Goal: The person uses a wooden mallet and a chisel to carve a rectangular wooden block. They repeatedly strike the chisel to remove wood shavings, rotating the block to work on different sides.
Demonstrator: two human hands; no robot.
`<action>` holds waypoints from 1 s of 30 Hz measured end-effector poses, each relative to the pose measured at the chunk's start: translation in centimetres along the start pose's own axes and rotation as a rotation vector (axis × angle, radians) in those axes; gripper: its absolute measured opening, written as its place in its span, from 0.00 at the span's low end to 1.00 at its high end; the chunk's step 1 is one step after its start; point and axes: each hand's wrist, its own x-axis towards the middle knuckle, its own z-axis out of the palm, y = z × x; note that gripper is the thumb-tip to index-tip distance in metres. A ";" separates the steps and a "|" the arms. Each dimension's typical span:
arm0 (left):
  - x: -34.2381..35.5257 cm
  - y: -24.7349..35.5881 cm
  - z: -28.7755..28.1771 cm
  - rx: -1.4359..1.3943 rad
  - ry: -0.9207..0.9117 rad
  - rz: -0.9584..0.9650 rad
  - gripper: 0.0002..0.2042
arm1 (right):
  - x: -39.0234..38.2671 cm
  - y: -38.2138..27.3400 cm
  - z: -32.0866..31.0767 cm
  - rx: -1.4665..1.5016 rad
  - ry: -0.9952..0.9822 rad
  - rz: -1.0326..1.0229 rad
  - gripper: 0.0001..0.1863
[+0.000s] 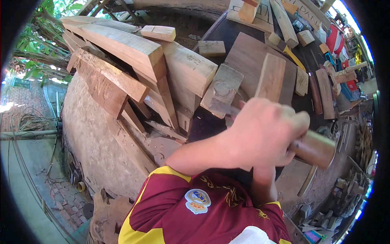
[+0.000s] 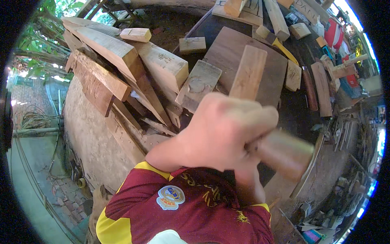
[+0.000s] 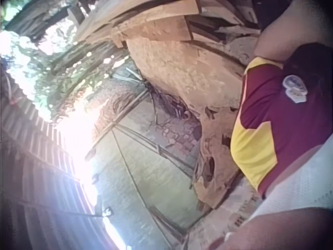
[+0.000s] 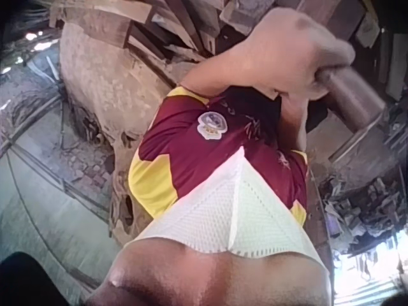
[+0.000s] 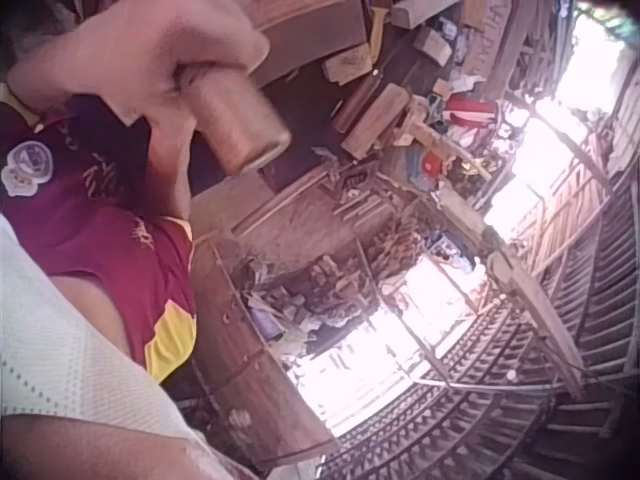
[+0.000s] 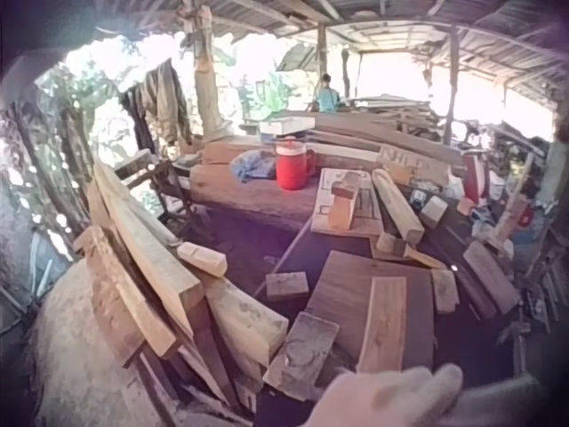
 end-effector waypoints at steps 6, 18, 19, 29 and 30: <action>-2.3 1.5 -1.3 -0.025 -0.191 -0.018 0.15 | -2.1 1.2 -1.0 -0.079 0.004 -0.028 0.28; -1.1 1.4 -0.7 -0.002 -0.113 -0.015 0.13 | -2.3 2.0 -1.2 -0.083 -0.008 -0.079 0.30; -0.6 1.3 -0.4 0.003 -0.098 -0.006 0.13 | -2.5 1.9 -1.1 -0.089 -0.008 -0.086 0.31; 3.5 -3.0 2.5 0.080 0.129 -0.084 0.09 | -5.7 -1.5 -0.8 -0.332 0.065 -0.191 0.38; 3.7 -3.4 2.4 0.072 0.108 -0.132 0.09 | -5.9 -1.9 -0.3 -0.349 0.060 -0.225 0.40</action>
